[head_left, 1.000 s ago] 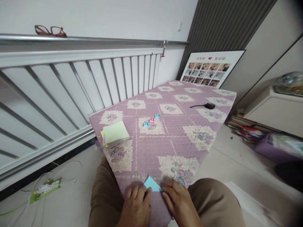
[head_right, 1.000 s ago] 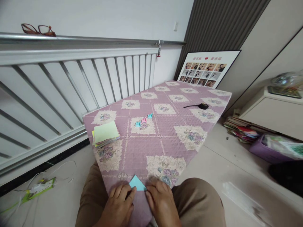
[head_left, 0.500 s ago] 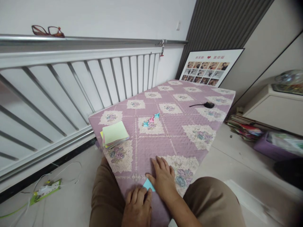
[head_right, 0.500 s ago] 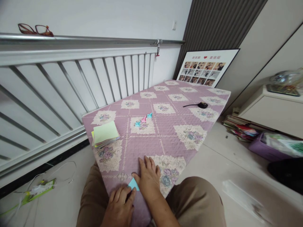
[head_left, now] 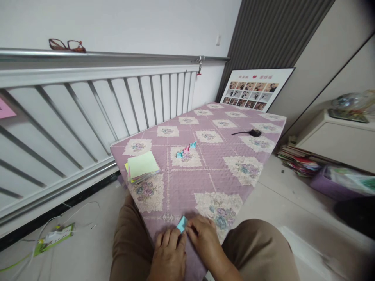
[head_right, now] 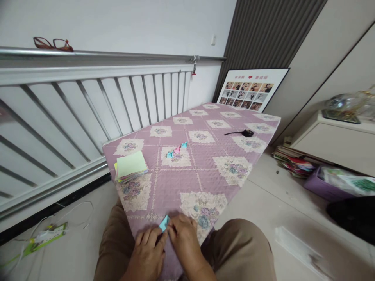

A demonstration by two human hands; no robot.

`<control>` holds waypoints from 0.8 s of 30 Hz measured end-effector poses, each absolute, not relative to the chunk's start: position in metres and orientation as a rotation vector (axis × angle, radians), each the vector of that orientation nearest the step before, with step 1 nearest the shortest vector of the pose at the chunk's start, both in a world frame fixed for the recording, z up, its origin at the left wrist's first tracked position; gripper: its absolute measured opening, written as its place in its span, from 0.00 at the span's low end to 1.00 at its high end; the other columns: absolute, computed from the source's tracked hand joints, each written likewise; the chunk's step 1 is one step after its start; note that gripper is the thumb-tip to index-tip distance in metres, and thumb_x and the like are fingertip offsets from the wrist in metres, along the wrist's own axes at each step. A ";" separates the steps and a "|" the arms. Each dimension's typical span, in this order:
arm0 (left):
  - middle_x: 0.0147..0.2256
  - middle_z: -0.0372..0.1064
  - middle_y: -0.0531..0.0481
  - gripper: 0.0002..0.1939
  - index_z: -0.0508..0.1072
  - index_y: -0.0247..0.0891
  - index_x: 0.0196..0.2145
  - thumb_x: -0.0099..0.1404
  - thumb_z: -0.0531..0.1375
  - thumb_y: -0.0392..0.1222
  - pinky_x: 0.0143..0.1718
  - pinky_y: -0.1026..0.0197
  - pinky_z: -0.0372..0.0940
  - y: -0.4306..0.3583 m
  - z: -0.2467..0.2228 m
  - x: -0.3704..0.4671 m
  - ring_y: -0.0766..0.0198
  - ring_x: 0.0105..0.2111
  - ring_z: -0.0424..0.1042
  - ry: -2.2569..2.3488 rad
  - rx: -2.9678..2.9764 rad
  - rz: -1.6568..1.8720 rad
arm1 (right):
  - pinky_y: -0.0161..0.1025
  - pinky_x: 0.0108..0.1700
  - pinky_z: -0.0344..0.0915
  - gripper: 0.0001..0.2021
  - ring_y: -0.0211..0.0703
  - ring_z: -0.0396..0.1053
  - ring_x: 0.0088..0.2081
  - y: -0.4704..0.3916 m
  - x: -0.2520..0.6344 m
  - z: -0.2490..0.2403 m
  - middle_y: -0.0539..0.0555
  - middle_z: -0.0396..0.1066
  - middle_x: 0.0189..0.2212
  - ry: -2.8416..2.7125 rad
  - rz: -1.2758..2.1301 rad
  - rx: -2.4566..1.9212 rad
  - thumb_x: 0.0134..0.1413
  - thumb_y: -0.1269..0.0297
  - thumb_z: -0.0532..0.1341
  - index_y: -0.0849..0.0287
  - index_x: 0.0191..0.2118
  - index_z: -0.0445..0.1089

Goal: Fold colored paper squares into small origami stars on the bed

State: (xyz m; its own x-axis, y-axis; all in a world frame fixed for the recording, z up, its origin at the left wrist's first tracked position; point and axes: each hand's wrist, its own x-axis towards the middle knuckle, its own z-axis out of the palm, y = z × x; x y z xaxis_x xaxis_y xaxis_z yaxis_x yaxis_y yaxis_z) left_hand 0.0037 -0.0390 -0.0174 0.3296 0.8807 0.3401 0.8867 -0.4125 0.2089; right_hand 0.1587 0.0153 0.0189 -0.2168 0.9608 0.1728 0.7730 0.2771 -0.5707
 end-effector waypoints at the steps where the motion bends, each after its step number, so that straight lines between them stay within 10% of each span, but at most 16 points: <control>1: 0.46 0.68 0.49 0.22 0.66 0.46 0.54 0.61 0.59 0.43 0.47 0.50 0.53 -0.039 -0.016 0.003 0.55 0.45 0.64 -1.686 -2.555 -0.634 | 0.43 0.42 0.55 0.06 0.44 0.68 0.35 0.011 0.157 0.018 0.47 0.70 0.27 -2.068 0.484 -1.566 0.53 0.71 0.60 0.54 0.28 0.69; 24: 0.43 0.69 0.51 0.11 0.72 0.43 0.42 0.62 0.57 0.35 0.46 0.54 0.57 -0.033 0.007 -0.022 0.58 0.44 0.64 -1.922 -2.626 -0.477 | 0.45 0.49 0.48 0.11 0.45 0.64 0.43 0.011 0.169 0.027 0.48 0.70 0.37 -2.349 0.541 -1.435 0.51 0.65 0.64 0.47 0.42 0.68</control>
